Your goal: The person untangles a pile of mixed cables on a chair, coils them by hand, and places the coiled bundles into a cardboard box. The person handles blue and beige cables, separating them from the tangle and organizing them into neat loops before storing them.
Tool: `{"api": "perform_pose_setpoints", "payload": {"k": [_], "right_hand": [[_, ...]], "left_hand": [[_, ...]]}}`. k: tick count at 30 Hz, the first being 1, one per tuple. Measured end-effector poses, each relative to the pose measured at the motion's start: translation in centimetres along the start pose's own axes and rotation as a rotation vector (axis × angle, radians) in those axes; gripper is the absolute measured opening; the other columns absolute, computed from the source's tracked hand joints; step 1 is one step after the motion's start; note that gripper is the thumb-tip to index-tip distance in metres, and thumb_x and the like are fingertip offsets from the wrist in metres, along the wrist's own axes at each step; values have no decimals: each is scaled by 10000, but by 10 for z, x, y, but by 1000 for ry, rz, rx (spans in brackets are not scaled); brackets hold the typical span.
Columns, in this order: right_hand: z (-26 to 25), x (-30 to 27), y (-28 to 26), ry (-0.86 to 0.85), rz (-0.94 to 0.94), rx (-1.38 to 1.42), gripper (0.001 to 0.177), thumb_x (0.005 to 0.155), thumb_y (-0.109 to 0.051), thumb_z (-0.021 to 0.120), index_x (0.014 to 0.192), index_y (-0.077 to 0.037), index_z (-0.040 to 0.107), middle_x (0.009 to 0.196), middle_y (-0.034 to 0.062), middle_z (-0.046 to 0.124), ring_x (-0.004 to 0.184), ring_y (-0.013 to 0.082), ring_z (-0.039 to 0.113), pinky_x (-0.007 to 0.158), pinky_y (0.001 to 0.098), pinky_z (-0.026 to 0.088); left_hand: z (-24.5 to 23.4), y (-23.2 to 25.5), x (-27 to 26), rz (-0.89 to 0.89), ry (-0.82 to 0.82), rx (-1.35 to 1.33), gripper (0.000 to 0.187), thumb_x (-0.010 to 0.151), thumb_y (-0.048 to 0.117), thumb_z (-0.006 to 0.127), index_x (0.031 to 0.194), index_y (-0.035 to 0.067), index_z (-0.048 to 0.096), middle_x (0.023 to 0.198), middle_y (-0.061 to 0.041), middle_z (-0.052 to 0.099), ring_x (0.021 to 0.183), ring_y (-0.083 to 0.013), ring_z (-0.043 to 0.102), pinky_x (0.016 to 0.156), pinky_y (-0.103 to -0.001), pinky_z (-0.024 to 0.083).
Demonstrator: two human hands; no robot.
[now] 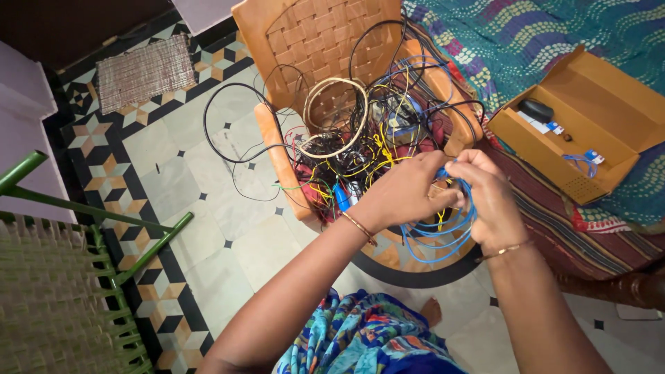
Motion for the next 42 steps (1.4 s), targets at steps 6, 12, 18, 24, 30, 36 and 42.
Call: {"api": "perform_pose_setpoints", "payload": {"k": [6,12,18,24,30,36,42], "right_hand": [[8,12,4,-60,30,27,153,947,-173,666,919,-148,518,715,-44,550,459,35,405,427,212,316],[14,20,23,17,36,95,136,977,-213,598,1061,-108,582,689,-17,544,421,42,400,387,218,314],[6,32,51,92,53,81,165,1007,-165,545,1137,-67,575,745,7,607,452,64,462,401,219,355],[-11,18,52,154,-48,131,240,1052,-269,507,1193,-83,566,902,36,648,684,133,613,620,288,532],[-23,-13,67,67,-139,245,369,1068,-395,454,1183,-76,599,973,64,657,926,175,667,879,357,565],[-105,-13,53,312,-186,457,324,1082,-434,473,986,-130,528,740,-20,452,651,137,507,689,376,547],[-202,-4,2,373,-301,466,356,1053,-476,556,930,-143,526,622,-65,351,500,65,314,475,264,277]], "left_hand": [[7,-22,-8,-141,76,79,316,975,248,656,1200,75,516,1102,-185,684,993,-418,674,811,-509,529],[-4,-23,-12,-60,136,112,438,944,254,637,1354,163,512,1131,-127,674,892,-382,685,712,-478,557],[6,-35,-15,-73,89,201,346,962,277,626,1297,193,608,965,-90,618,808,-330,682,684,-449,555],[8,-49,0,-170,165,143,263,981,315,624,1136,103,627,1014,-144,653,863,-386,669,721,-488,535],[38,-76,32,-281,278,45,276,999,316,625,1018,41,628,945,-207,687,918,-432,664,780,-517,515],[149,-86,58,-643,141,-989,338,1081,359,574,901,74,598,620,-1,426,477,-131,359,428,-319,256],[222,-27,91,-650,50,-1341,295,1036,378,551,878,129,559,614,56,381,475,-61,367,430,-260,307]]}}
Point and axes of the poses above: each hand's wrist, its own x-axis towards the middle knuckle, its own z-axis out of the palm, y = z × x, the point moved 7 cm from there along x, towards the middle knuckle
